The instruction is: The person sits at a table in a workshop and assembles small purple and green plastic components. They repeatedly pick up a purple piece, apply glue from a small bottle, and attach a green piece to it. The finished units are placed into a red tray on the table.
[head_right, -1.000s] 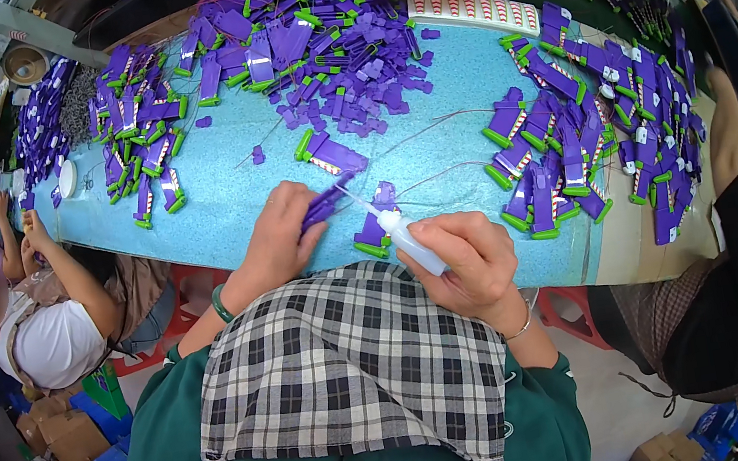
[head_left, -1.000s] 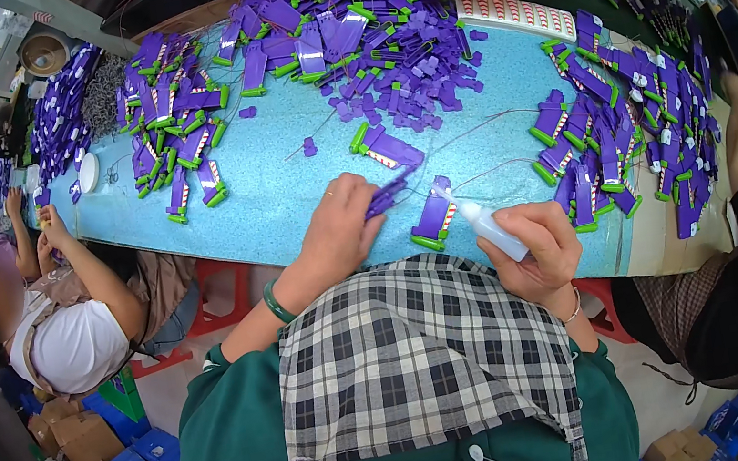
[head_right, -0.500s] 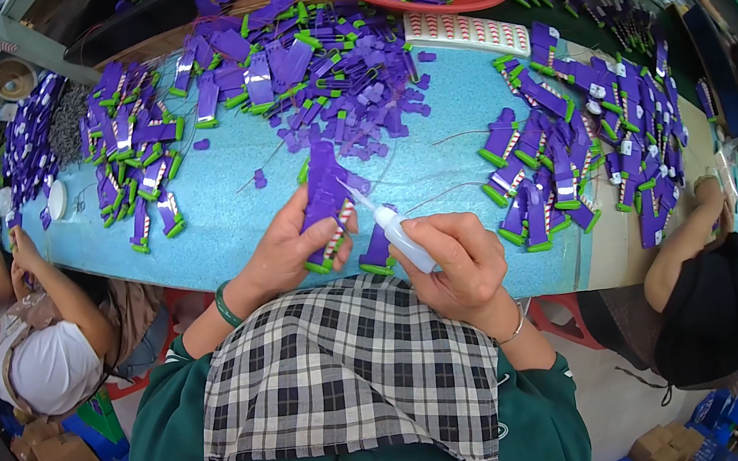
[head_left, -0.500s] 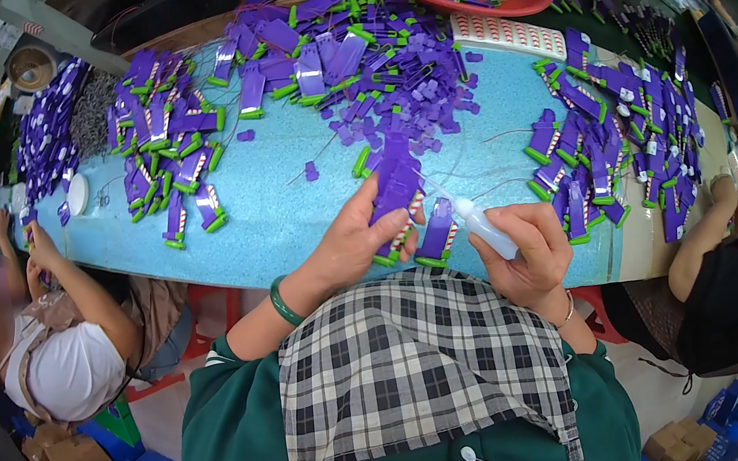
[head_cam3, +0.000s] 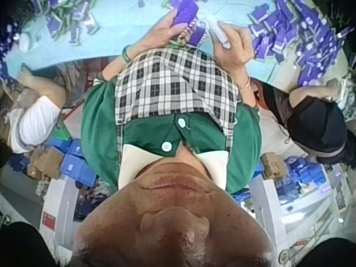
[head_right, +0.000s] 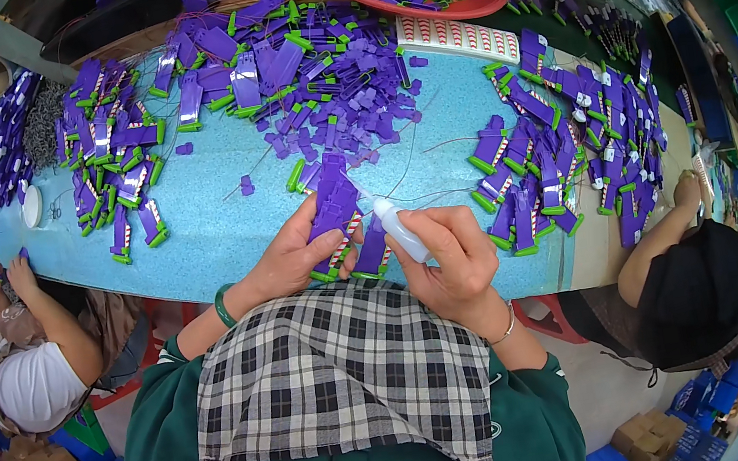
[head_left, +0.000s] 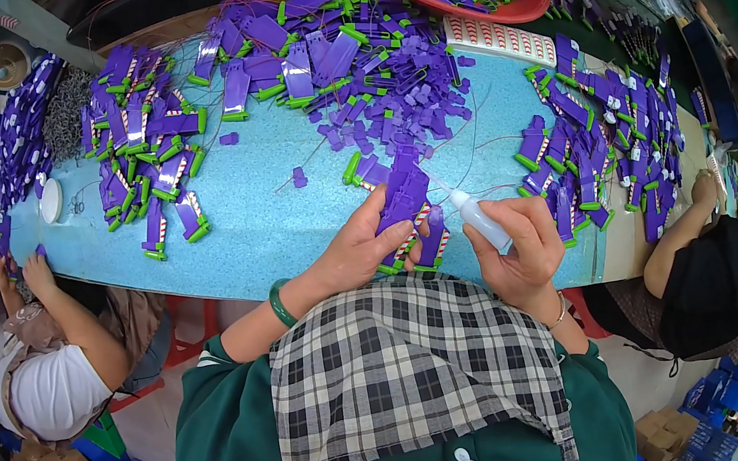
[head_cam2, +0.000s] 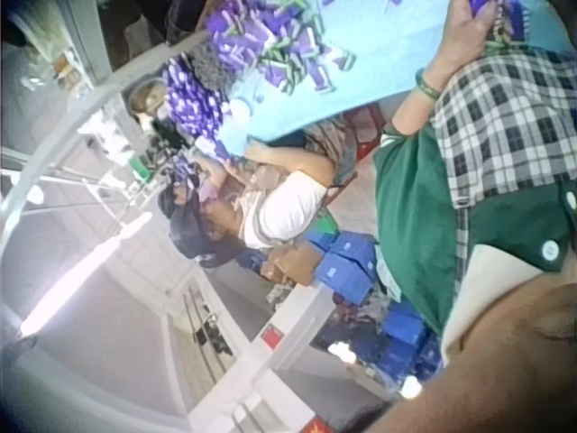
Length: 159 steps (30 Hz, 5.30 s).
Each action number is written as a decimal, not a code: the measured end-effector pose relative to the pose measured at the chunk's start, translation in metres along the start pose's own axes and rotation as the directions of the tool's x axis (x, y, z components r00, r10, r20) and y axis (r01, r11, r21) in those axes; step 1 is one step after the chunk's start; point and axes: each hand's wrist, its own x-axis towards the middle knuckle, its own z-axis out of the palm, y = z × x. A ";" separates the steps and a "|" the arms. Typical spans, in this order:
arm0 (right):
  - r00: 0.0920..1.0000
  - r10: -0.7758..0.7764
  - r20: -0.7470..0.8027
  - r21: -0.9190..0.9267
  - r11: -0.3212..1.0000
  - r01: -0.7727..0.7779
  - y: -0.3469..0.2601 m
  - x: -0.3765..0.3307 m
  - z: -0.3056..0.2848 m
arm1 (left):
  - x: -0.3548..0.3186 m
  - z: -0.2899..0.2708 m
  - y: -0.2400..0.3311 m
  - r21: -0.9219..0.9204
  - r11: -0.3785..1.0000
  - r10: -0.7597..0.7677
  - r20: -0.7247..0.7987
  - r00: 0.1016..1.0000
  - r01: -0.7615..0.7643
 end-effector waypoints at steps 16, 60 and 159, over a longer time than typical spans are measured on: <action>0.999 -0.030 -0.019 0.017 0.999 0.030 -0.007 0.000 0.000 | 0.000 0.001 -0.010 0.256 0.963 0.100 -0.050 0.994 -0.084; 0.998 -0.055 -0.009 0.024 0.998 0.056 -0.012 -0.003 -0.004 | 0.005 0.005 -0.012 0.286 0.913 0.340 -0.140 0.930 -0.290; 0.959 0.024 -0.281 0.034 0.999 -0.015 0.018 -0.060 -0.050 | 0.022 0.027 0.005 0.968 0.230 0.091 0.081 0.992 -0.101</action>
